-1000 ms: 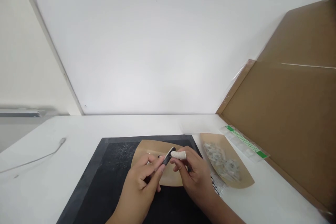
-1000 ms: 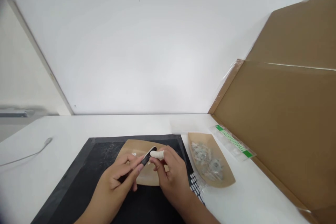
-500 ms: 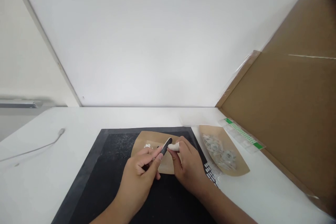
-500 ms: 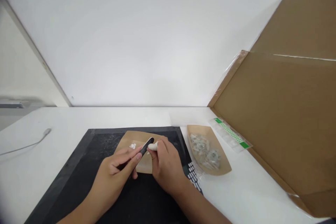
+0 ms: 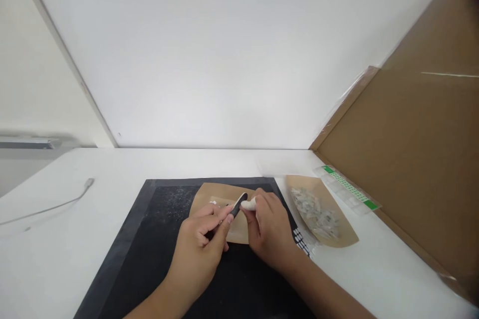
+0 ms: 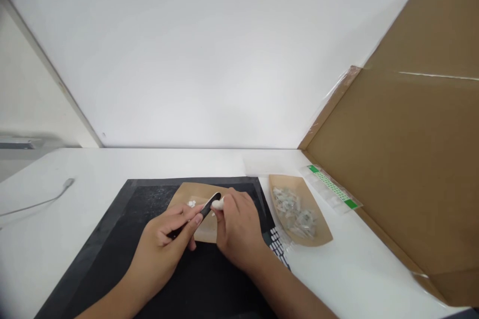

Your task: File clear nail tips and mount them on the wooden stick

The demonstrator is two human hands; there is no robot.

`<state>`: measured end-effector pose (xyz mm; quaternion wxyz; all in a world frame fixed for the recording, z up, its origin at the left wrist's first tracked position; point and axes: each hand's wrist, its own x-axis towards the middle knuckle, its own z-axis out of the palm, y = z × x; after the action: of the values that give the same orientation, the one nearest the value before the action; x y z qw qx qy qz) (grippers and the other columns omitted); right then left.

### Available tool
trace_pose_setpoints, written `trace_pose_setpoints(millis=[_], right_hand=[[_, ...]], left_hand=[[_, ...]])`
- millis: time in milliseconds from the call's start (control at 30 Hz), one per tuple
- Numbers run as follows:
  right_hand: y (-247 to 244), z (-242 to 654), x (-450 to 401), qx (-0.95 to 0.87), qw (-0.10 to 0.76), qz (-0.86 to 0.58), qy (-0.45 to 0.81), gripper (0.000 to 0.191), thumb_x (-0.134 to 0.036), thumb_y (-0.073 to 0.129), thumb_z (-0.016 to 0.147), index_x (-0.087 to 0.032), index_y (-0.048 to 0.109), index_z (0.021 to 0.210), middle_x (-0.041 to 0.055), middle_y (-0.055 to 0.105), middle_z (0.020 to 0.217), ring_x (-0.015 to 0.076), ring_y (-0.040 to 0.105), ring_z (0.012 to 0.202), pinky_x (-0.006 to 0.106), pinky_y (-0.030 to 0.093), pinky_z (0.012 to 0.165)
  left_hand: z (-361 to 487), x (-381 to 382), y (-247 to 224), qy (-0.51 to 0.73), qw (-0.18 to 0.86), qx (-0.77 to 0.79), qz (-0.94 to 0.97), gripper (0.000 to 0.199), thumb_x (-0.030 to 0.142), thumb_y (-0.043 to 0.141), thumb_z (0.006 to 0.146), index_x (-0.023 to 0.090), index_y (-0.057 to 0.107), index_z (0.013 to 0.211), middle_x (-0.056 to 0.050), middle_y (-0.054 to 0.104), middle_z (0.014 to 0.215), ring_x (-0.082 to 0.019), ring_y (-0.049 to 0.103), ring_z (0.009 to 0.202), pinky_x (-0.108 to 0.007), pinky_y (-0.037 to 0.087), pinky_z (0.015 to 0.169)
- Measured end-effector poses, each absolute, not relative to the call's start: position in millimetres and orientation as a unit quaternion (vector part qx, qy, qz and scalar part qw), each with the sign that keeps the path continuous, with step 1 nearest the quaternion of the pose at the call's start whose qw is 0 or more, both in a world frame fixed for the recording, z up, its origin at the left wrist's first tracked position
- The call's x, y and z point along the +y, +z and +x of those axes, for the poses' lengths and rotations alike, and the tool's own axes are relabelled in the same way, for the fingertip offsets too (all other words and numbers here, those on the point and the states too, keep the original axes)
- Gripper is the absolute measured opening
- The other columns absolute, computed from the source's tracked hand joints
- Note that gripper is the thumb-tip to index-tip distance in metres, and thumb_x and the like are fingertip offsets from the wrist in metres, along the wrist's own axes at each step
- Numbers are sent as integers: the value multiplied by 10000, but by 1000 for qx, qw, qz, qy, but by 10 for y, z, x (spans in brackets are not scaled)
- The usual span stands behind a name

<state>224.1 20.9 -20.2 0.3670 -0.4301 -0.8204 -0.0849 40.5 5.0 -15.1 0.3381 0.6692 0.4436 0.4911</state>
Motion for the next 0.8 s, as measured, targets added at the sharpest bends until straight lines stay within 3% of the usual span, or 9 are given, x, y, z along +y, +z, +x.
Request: trace_pose_setpoints(millis=[267,433,800], right_hand=[[-200,2233,219,-829,352,-429,-69,184,-143,482,994,-223,411,845,20,533,793,191,480,723,359,339,724],[-195,2207,195,-815,359,-448,-81,189,-148,483,989,-223,403,835,14,539,781,186,485,709,363,322,736],[-179,2215,184,-820,356,-446,-52,204,-160,472,992,-225,388,819,4,524,766,180,480,703,357,322,740]], left_hand=[[403,52,-142,487,337,446,671,249,328,618,994,219,840,965,19,602,636,-115,621,562,-211,474,539],[379,36,-165,482,337,450,673,246,345,616,997,235,828,1055,27,609,638,-113,618,555,-206,461,526],[376,45,-127,476,319,455,682,253,367,622,989,233,830,1041,24,631,624,-126,627,582,-214,489,580]])
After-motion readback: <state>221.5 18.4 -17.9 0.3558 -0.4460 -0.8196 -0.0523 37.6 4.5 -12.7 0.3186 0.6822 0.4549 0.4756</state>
